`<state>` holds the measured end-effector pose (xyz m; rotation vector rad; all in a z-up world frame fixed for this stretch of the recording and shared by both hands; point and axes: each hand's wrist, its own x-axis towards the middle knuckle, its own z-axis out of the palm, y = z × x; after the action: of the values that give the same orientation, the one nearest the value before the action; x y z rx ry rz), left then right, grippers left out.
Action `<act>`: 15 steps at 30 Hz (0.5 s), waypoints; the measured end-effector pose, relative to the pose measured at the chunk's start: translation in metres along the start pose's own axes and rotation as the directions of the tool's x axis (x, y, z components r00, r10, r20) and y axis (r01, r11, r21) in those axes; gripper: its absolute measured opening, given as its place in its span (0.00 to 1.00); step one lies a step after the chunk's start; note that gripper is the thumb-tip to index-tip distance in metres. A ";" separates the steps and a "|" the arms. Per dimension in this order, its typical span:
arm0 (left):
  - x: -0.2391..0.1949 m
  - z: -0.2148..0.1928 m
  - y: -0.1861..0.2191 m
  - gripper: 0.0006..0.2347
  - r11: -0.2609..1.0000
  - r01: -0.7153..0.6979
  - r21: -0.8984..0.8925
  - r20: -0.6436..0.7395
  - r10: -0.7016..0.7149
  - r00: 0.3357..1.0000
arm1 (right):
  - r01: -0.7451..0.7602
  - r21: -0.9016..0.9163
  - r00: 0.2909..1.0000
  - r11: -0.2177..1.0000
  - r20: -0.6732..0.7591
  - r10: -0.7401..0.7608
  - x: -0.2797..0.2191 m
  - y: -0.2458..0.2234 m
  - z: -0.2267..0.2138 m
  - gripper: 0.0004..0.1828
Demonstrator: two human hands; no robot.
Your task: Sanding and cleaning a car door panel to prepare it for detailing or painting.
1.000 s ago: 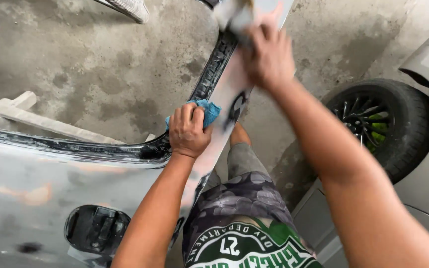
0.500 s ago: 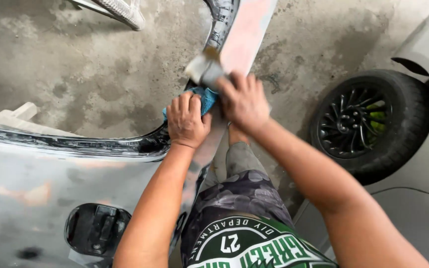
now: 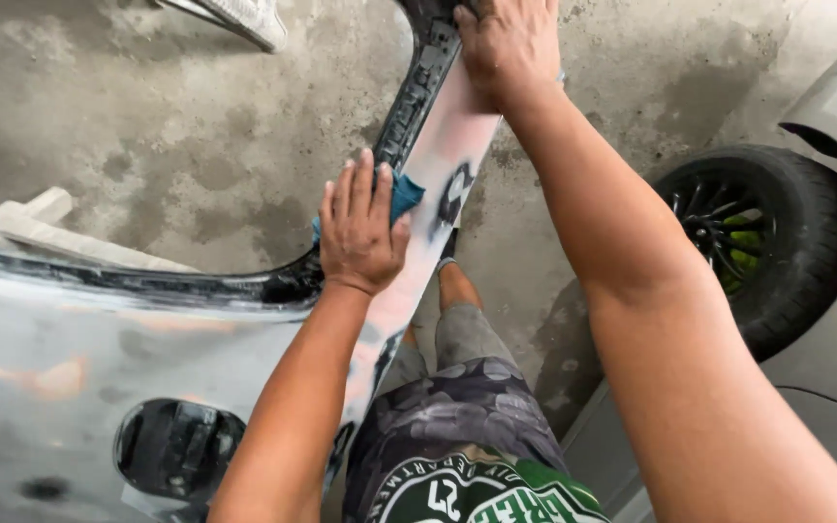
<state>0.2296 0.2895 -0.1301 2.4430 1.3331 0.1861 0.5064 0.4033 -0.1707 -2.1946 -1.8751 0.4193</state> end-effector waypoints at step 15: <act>0.000 -0.007 -0.005 0.25 0.999 0.042 -0.010 -0.047 -0.043 0.998 | 0.164 0.064 0.986 0.984 -0.029 -0.163 -0.074 -0.026 -0.014 0.30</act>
<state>0.2240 0.2935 -0.1248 2.4148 1.3997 0.2403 0.4769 0.3342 -0.1430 -1.9763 -1.9800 0.4163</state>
